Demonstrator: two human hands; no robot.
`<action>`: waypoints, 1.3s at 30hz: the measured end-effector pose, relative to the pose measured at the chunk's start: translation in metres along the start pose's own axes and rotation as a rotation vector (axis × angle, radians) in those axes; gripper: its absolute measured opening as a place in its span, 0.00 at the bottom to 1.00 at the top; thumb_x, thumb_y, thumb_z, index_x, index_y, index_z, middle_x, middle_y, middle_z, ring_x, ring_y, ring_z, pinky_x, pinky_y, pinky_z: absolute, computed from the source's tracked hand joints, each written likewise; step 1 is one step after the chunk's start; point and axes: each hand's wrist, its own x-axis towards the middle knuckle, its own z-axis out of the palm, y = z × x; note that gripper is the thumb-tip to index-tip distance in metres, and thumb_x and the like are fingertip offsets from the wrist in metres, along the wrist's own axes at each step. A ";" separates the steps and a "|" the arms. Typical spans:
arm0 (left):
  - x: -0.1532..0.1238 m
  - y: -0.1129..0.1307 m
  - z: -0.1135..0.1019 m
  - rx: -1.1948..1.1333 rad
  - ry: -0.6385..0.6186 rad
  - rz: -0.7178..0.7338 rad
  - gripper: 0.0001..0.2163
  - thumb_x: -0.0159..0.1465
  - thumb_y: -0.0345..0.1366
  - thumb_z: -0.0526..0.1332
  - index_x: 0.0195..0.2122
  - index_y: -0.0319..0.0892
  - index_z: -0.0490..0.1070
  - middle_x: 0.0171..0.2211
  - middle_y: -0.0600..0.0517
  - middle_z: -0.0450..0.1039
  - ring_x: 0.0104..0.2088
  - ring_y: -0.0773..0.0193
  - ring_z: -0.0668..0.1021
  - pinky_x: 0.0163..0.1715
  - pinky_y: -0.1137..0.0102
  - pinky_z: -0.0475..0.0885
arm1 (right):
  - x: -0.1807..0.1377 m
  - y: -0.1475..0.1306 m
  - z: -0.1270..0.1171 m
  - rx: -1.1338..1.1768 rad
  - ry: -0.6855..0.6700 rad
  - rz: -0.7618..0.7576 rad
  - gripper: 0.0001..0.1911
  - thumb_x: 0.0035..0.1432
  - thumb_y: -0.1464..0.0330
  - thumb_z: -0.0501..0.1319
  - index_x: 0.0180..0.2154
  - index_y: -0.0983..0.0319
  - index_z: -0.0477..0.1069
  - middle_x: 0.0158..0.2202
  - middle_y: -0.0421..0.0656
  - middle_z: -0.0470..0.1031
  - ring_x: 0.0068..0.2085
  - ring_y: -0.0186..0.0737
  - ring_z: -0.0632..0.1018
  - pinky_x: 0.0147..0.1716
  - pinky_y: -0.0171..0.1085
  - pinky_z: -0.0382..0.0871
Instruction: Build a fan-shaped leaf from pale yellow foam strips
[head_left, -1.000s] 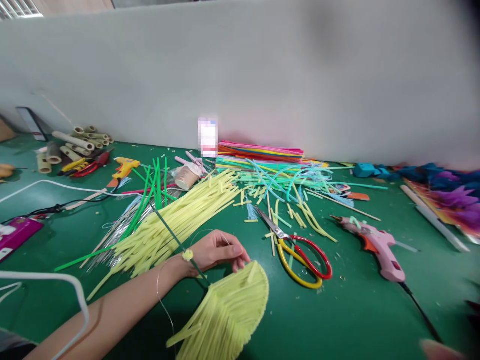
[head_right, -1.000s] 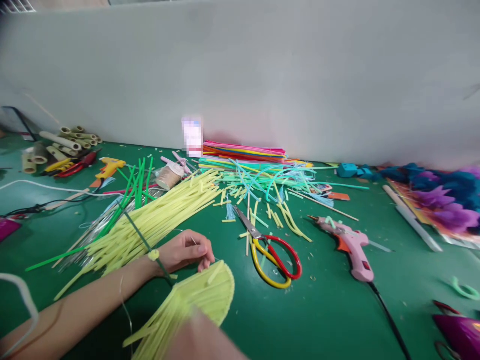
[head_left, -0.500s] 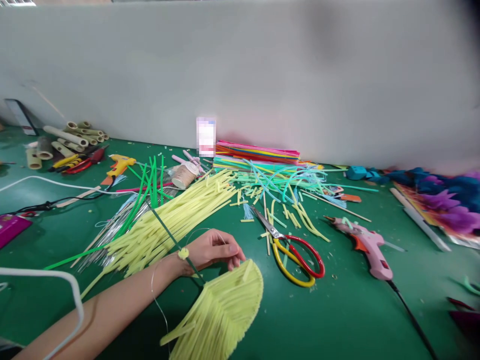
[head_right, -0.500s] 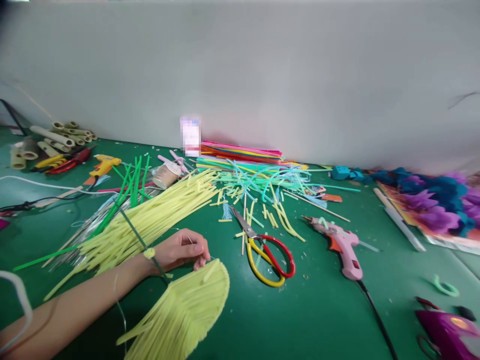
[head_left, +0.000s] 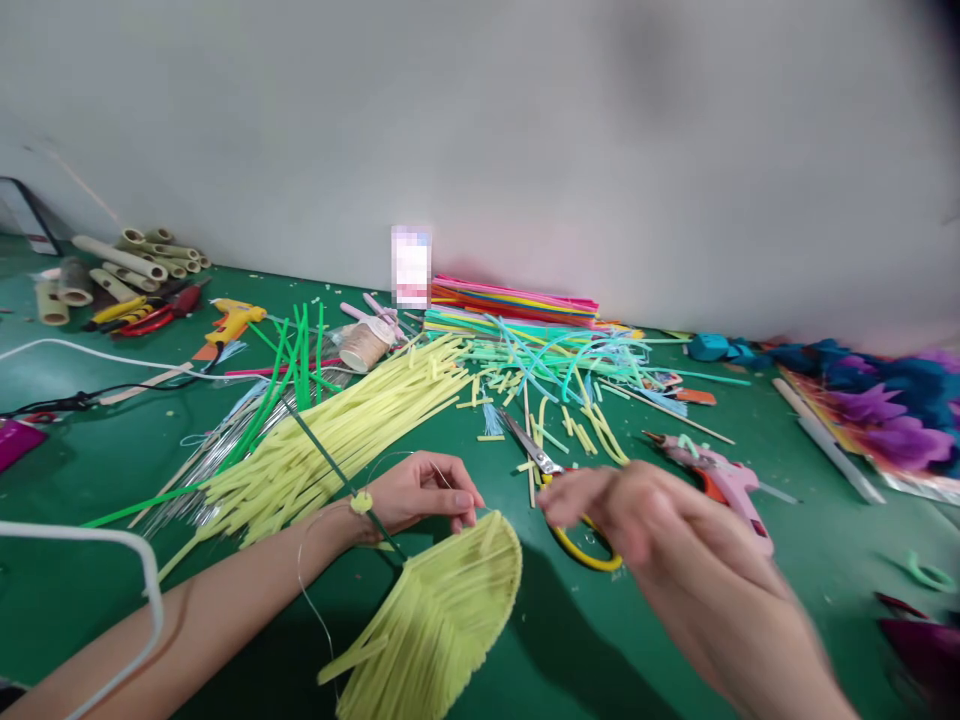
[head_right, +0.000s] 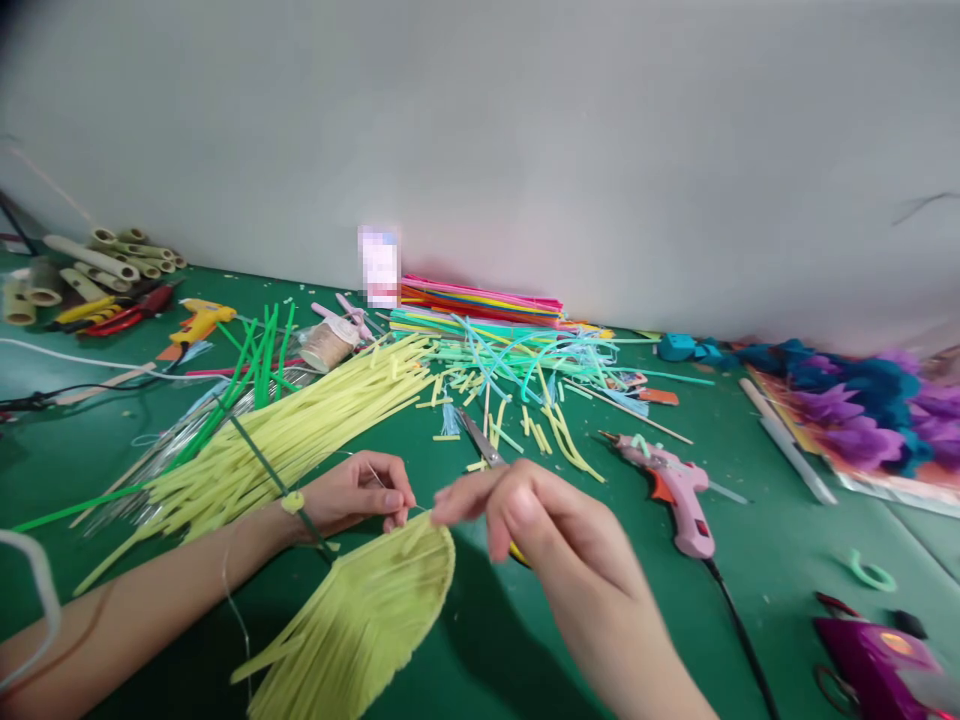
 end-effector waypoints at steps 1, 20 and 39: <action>0.000 0.000 -0.001 -0.005 0.000 0.000 0.11 0.53 0.38 0.72 0.30 0.35 0.78 0.24 0.49 0.79 0.23 0.70 0.77 0.28 0.75 0.71 | 0.015 0.002 0.007 0.000 -0.033 0.001 0.19 0.65 0.55 0.54 0.27 0.57 0.73 0.39 0.45 0.78 0.43 0.48 0.77 0.44 0.46 0.71; 0.000 -0.002 -0.005 -0.030 0.013 0.019 0.10 0.51 0.36 0.74 0.27 0.35 0.76 0.24 0.49 0.81 0.23 0.70 0.78 0.27 0.75 0.72 | 0.029 0.044 0.052 0.128 -0.359 0.160 0.12 0.59 0.58 0.63 0.35 0.60 0.74 0.30 0.40 0.74 0.31 0.35 0.72 0.30 0.33 0.64; 0.004 -0.003 -0.003 0.027 0.083 0.031 0.11 0.52 0.37 0.73 0.28 0.35 0.76 0.24 0.51 0.79 0.25 0.69 0.77 0.28 0.74 0.70 | 0.018 0.052 0.065 -0.311 0.037 -0.197 0.05 0.64 0.65 0.57 0.37 0.58 0.69 0.34 0.42 0.74 0.34 0.39 0.75 0.34 0.37 0.67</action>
